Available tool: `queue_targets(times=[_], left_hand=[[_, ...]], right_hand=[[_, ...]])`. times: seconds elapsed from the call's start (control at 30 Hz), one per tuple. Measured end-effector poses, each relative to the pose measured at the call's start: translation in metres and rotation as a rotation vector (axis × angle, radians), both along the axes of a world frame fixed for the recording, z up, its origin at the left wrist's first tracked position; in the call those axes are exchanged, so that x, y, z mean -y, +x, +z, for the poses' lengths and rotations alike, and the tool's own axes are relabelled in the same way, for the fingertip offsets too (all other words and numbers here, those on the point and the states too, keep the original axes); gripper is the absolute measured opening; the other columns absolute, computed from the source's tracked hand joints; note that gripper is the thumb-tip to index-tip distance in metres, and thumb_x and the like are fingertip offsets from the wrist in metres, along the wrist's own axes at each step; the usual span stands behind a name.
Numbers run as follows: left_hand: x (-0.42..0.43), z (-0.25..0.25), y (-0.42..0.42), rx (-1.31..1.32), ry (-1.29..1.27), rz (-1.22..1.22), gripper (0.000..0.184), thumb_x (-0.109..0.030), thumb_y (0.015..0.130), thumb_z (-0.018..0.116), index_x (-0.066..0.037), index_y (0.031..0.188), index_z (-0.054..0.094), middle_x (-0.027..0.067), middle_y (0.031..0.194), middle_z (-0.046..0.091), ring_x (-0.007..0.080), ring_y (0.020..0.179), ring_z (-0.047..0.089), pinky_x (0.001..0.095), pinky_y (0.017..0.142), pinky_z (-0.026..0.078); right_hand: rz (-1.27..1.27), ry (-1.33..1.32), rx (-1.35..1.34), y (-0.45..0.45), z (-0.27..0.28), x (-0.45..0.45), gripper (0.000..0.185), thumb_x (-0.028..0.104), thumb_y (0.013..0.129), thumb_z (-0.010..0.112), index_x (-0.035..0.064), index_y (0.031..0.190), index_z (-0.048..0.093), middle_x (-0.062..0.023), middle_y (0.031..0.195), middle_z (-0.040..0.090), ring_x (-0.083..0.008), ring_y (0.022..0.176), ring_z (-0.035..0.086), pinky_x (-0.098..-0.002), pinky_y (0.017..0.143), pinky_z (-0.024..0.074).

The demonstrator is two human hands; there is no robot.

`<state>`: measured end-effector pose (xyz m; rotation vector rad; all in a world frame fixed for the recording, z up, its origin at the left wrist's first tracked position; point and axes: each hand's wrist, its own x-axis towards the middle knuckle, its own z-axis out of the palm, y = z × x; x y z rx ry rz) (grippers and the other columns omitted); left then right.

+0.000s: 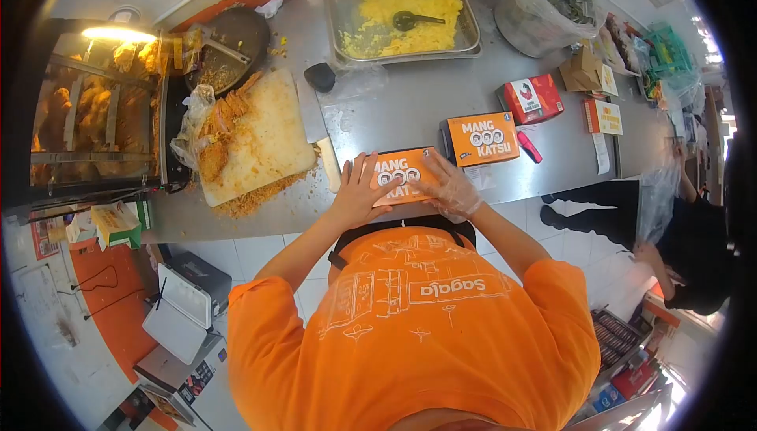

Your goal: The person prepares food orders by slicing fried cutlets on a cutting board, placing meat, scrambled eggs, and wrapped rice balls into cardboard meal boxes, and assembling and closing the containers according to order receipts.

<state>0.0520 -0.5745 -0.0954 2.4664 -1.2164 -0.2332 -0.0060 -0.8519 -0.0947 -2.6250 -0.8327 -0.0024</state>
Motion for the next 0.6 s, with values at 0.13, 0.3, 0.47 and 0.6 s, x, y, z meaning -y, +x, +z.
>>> queue_targets(times=[0.13, 0.3, 0.47, 0.6], left_hand=[[0.002, 0.013, -0.002, 0.002, 0.065, 0.012, 0.077, -0.053, 0.067, 0.076, -0.032, 0.136, 0.052, 0.0279, 0.149, 0.025, 0.0502, 0.137, 0.021, 0.0683, 0.109, 0.011], [0.045, 0.006, 0.009, 0.04, 0.122, 0.046, 0.077, -0.048, 0.055, 0.082, -0.01, 0.117, 0.059, 0.0252, 0.139, 0.038, 0.0456, 0.131, 0.031, 0.0656, 0.11, 0.013], [0.065, 0.0, 0.012, 0.071, -0.018, 0.063, 0.082, -0.047, 0.048, 0.084, -0.012, 0.118, 0.057, 0.0188, 0.126, 0.045, 0.0379, 0.115, 0.042, 0.0509, 0.098, 0.032], [0.068, 0.009, 0.013, 0.052, 0.001, 0.06, 0.084, -0.046, 0.049, 0.084, -0.016, 0.122, 0.055, 0.0163, 0.121, 0.047, 0.0363, 0.113, 0.044, 0.0506, 0.096, 0.033]], right_hand=[[0.026, -0.006, 0.041, -0.006, -0.01, 0.003, 0.059, 0.03, 0.079, 0.073, 0.0303, 0.135, 0.052, -0.016, 0.146, 0.039, -0.0413, 0.137, 0.033, -0.049, 0.106, 0.0387], [-0.296, 0.088, 0.039, -0.035, 0.003, 0.005, 0.044, 0.025, 0.087, 0.064, 0.0189, 0.129, 0.055, -0.0145, 0.137, 0.049, -0.0369, 0.129, 0.044, -0.0461, 0.105, 0.0395], [-1.245, 0.159, 0.005, -0.07, -0.013, 0.035, 0.054, 0.025, 0.077, 0.072, 0.0058, 0.124, 0.055, -0.0199, 0.116, 0.06, -0.0397, 0.113, 0.054, -0.047, 0.097, 0.0428], [-1.49, 0.101, -0.251, -0.045, -0.017, 0.046, 0.053, 0.025, 0.076, 0.07, 0.0042, 0.122, 0.055, -0.0222, 0.11, 0.062, -0.0397, 0.107, 0.058, -0.0467, 0.092, 0.0468]])
